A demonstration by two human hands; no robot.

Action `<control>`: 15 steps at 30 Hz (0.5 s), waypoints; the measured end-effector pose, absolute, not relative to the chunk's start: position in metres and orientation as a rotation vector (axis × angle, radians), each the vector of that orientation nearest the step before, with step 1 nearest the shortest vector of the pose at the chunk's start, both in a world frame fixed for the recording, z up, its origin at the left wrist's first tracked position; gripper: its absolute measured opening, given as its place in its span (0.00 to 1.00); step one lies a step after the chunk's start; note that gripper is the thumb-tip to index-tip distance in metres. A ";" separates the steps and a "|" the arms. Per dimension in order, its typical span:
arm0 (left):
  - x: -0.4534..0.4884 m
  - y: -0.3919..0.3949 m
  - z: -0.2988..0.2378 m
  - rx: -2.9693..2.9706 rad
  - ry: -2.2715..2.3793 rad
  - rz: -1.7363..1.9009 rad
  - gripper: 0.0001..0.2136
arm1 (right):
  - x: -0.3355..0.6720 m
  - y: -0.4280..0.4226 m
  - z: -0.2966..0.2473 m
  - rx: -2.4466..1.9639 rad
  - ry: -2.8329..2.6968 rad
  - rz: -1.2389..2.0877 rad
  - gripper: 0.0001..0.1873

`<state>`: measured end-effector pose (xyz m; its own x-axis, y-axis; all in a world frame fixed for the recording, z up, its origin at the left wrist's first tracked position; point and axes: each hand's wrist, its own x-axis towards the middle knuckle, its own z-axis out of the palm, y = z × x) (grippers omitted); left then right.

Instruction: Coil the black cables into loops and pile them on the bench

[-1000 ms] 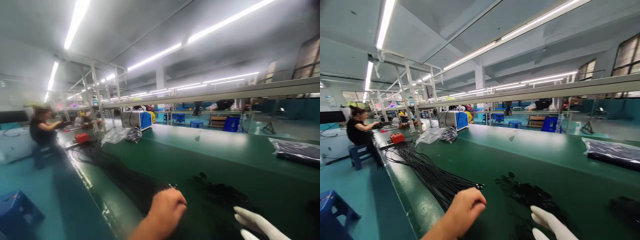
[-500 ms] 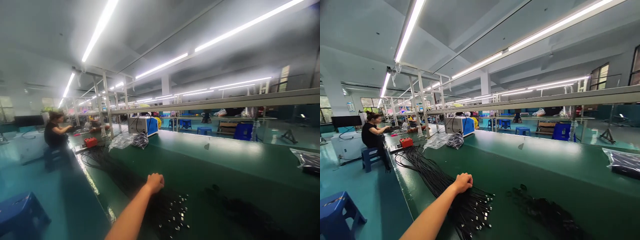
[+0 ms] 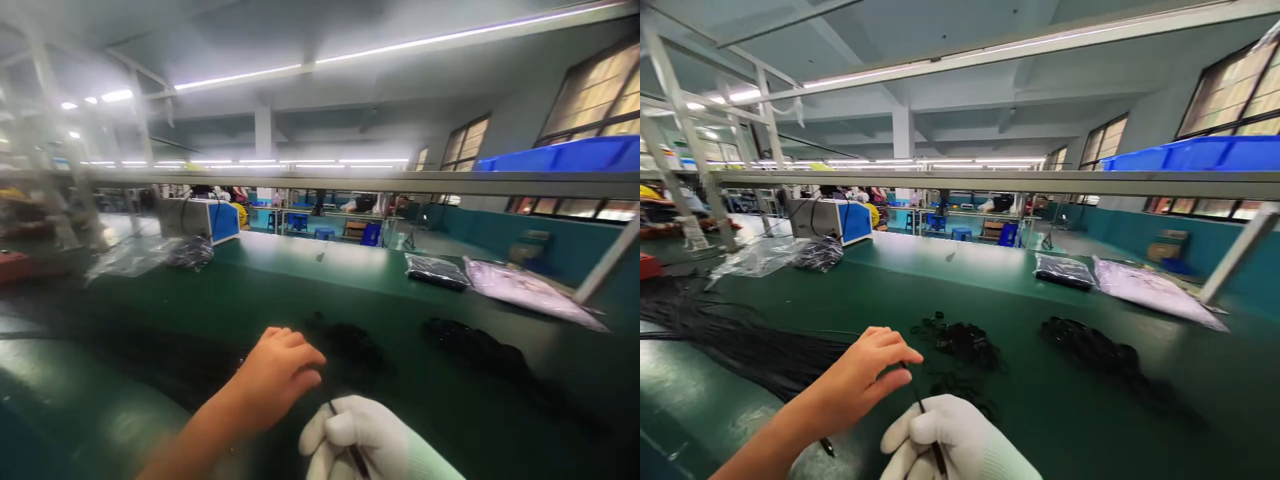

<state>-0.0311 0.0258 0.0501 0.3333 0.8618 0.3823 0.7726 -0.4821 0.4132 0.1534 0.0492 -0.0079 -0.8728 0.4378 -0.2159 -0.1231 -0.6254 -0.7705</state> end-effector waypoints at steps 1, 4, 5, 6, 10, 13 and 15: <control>-0.026 0.027 0.049 2.419 1.491 0.778 0.06 | 0.151 0.048 -0.016 -0.500 -1.088 2.546 0.16; -0.018 0.031 0.047 2.412 1.374 0.721 0.07 | 0.152 0.049 -0.037 -0.321 -0.947 2.654 0.20; -0.017 0.032 0.048 2.404 1.323 0.751 0.07 | 0.153 0.050 -0.040 -0.275 -0.911 2.693 0.21; -0.016 0.033 0.048 2.394 1.268 0.787 0.07 | 0.155 0.050 -0.041 -0.242 -0.895 2.724 0.21; -0.009 0.039 0.045 2.337 1.154 0.922 0.07 | 0.158 0.050 -0.032 -0.224 -1.130 2.675 0.19; -0.003 0.046 0.029 2.286 1.192 0.979 0.07 | 0.162 0.049 -0.028 -0.229 -1.218 2.567 0.19; -0.004 0.050 0.010 2.278 1.303 0.929 0.10 | 0.170 0.051 -0.025 -0.194 -1.176 2.512 0.24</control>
